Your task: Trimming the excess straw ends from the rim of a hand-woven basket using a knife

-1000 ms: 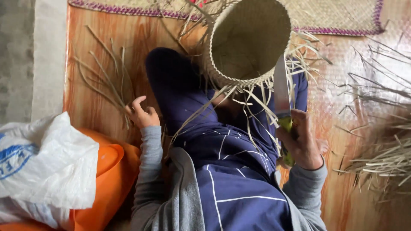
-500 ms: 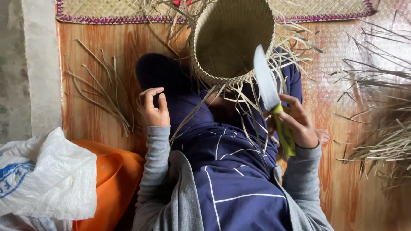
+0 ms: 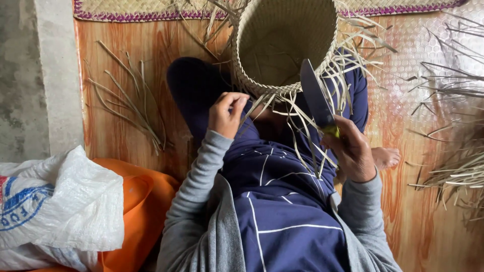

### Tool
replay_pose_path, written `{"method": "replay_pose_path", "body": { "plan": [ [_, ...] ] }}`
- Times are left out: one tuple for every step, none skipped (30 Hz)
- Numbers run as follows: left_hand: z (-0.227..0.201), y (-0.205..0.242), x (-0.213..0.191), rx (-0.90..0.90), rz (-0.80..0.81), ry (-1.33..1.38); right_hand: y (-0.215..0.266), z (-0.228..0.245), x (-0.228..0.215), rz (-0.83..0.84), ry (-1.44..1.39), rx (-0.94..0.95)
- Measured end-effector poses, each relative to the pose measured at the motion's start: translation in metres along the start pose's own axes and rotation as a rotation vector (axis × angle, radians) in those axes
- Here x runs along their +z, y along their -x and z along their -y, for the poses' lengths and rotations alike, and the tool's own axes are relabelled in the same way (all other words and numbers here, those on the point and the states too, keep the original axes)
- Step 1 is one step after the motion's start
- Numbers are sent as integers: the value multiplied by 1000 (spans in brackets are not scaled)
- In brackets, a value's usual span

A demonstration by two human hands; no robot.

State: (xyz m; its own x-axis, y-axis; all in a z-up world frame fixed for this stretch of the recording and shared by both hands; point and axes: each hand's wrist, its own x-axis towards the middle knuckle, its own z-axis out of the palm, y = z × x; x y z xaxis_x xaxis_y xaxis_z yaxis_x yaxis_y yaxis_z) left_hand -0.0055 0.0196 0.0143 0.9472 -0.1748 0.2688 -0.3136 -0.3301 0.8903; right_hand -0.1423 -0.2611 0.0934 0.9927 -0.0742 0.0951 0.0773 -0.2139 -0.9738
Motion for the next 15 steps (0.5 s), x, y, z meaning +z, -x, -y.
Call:
{"method": "replay_pose_path", "body": {
  "plan": [
    [-1,-2,6,0,0,1,-2,-3,0,0,1,1],
    [-3,-3,11,-16,14,10,-4,-6,0,-29,72,-9],
    [-4,-4,17,-33,27,17,-6,-9,1,-57,141,-18],
    [-3,-3,20,-35,26,17,-4,-12,0,-56,141,-17],
    [-2,-3,24,-96,21,29,-3,-16,-2,-73,207,43],
    [-2,-2,29,-157,15,42,-2,-20,-3,-90,272,104],
    [3,-1,31,-158,15,41,-1,-25,-3,-90,272,104],
    [7,0,34,-166,-22,3,-1,-30,-4,-99,273,134],
    [11,1,35,-173,-60,-35,-1,-35,-4,-108,273,161],
    [12,1,37,-172,-60,-37,2,-46,-6,-109,271,160],
    [13,0,39,-191,-39,21,4,-56,-7,-117,229,182],
    [13,-1,40,-210,-18,78,6,-67,-9,-125,187,203],
    [9,-3,40,-206,-14,75,5,-69,-9,-132,183,202],
    [4,-5,41,-201,0,91,4,-71,-10,-137,204,211],
    [-1,-8,42,-193,14,108,2,-72,-12,-145,227,220]
  ]
}}
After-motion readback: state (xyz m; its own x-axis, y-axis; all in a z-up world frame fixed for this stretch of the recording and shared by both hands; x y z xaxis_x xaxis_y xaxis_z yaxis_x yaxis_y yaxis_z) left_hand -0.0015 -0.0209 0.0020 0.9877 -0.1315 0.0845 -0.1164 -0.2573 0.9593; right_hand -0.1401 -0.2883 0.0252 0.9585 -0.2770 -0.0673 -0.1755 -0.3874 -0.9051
